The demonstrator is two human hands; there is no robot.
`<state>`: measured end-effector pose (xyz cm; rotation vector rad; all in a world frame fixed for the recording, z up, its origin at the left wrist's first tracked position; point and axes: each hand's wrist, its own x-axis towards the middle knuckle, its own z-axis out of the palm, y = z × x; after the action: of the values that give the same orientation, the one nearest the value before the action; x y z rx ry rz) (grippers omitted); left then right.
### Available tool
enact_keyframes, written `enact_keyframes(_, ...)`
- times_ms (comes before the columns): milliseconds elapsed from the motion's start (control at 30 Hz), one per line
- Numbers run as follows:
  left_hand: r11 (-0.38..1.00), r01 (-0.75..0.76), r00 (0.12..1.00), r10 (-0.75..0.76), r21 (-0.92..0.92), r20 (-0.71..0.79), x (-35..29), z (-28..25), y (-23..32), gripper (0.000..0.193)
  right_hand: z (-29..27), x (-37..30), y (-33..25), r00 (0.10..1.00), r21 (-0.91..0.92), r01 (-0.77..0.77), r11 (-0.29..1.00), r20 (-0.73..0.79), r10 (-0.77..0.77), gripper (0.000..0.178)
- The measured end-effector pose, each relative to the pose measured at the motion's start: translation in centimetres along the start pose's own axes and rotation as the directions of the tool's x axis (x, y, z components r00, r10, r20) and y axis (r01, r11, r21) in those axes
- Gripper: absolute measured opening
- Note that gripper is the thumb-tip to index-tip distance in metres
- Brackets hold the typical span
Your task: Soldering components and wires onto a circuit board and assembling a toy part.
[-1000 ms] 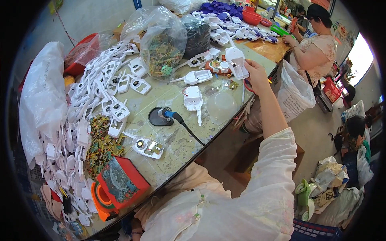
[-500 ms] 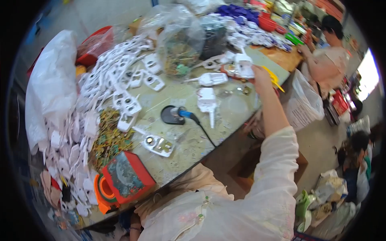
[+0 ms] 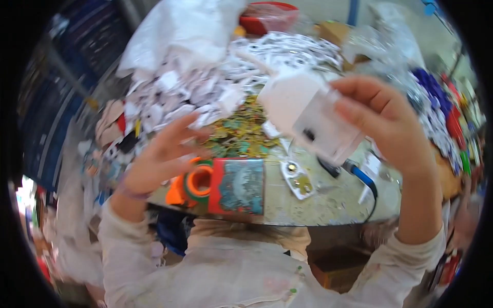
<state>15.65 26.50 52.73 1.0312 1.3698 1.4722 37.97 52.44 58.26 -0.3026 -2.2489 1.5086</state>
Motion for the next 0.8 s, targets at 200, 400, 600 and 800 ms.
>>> enact_keyframes(200,0.934,-0.032,0.987,0.086,-0.355,0.136,3.9,4.4,-1.5,0.047,6.6,-0.2,-0.2,0.979,0.003,-0.115,0.993,0.172,0.113,0.031)
enact_keyframes(400,0.952,-0.133,0.827,0.26,0.277,-0.498,3.2,-4.4,-1.5,0.048,-1.8,-4.3,0.2,0.949,-0.285,-0.015,0.958,-0.305,-0.076,0.033)
enact_keyframes(600,0.928,0.192,0.635,0.131,0.32,-0.761,2.3,-28.1,-1.8,0.042,-14.1,-8.8,4.4,0.694,-0.401,-0.326,0.856,-0.717,-0.072,0.036)
enact_keyframes(800,0.512,0.511,0.645,0.303,0.691,-0.702,5.5,-43.2,-9.6,0.053,-18.0,-16.3,13.0,0.628,-0.416,-0.632,0.654,-0.77,0.117,0.03)
